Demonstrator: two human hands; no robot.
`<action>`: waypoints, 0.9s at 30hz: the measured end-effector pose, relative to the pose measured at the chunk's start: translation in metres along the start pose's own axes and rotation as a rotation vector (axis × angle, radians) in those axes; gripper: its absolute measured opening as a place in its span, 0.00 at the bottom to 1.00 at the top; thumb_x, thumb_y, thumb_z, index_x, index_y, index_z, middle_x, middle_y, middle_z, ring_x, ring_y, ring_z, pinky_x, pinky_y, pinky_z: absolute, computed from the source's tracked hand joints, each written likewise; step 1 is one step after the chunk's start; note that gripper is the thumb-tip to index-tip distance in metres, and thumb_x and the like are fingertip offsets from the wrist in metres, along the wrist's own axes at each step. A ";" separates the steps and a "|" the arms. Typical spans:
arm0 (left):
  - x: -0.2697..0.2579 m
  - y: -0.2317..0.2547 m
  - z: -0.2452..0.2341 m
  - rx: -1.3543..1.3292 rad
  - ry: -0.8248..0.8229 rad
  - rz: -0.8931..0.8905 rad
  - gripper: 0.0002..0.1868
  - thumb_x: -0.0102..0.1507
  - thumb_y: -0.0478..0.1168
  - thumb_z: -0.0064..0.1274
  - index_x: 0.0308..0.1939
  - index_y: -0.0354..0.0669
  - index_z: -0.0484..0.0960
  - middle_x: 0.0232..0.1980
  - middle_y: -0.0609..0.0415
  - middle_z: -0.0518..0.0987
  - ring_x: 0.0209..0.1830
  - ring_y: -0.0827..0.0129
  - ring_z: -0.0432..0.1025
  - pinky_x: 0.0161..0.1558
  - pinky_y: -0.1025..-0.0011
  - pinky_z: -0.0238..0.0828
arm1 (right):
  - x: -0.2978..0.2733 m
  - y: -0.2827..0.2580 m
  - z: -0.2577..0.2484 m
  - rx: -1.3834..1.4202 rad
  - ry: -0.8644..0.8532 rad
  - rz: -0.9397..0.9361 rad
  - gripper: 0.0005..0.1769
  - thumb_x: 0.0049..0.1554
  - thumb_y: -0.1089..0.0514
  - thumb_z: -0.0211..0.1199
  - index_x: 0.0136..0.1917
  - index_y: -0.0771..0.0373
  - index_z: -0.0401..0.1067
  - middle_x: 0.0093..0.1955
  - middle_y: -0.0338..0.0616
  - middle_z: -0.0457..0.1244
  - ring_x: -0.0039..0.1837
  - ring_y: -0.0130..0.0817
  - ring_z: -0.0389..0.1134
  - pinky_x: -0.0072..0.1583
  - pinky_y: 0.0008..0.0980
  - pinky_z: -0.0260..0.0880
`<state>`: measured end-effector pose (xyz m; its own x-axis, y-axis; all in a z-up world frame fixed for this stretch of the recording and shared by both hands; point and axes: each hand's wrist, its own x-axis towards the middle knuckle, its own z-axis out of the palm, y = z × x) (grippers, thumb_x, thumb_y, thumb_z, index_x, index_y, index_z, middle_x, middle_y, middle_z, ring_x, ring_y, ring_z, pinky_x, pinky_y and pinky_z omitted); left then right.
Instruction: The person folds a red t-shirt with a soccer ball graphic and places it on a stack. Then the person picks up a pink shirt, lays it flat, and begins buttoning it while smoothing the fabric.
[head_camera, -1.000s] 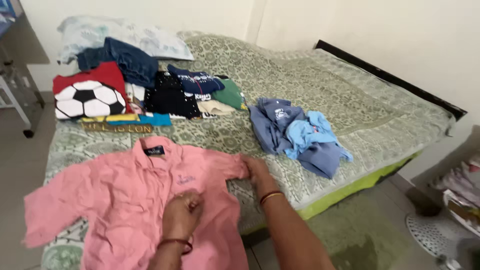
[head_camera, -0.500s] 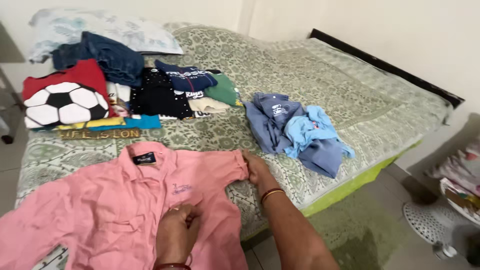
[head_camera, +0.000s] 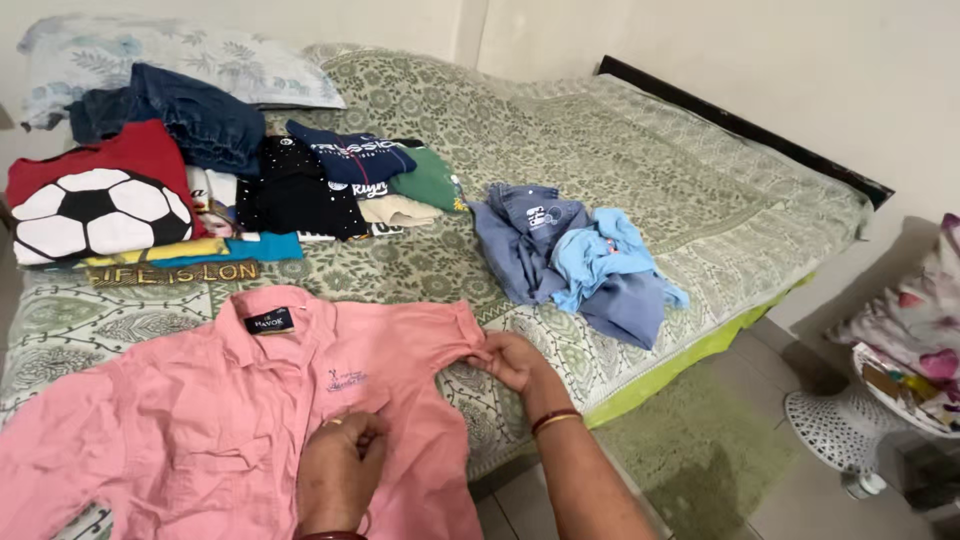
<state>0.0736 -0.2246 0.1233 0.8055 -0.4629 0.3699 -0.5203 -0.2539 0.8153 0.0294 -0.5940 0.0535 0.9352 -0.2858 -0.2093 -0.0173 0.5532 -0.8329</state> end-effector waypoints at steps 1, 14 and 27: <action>0.000 0.000 0.000 -0.009 0.019 0.016 0.06 0.51 0.34 0.63 0.33 0.42 0.86 0.30 0.48 0.82 0.31 0.56 0.78 0.35 0.62 0.75 | -0.005 0.001 0.007 0.044 -0.014 -0.026 0.18 0.52 0.73 0.52 0.57 0.73 0.68 0.52 0.51 0.70 0.48 0.39 0.73 0.53 0.37 0.78; -0.004 0.004 0.000 -0.022 -0.088 -0.185 0.04 0.56 0.36 0.62 0.34 0.43 0.86 0.30 0.48 0.83 0.28 0.59 0.80 0.33 0.65 0.75 | -0.019 0.028 0.035 -0.463 0.382 -0.472 0.13 0.53 0.69 0.66 0.53 0.69 0.76 0.40 0.36 0.62 0.40 0.24 0.61 0.42 0.23 0.62; -0.004 0.005 -0.001 -0.036 -0.046 -0.117 0.05 0.55 0.35 0.61 0.34 0.44 0.87 0.33 0.46 0.83 0.29 0.55 0.78 0.34 0.63 0.74 | -0.029 0.015 0.053 -0.442 0.289 -0.497 0.19 0.61 0.51 0.61 0.33 0.65 0.75 0.32 0.32 0.62 0.36 0.23 0.57 0.39 0.28 0.57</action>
<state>0.0680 -0.2238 0.1266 0.8459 -0.4704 0.2512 -0.4122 -0.2780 0.8676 0.0207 -0.5354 0.0743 0.7401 -0.6501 0.1718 0.1869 -0.0465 -0.9813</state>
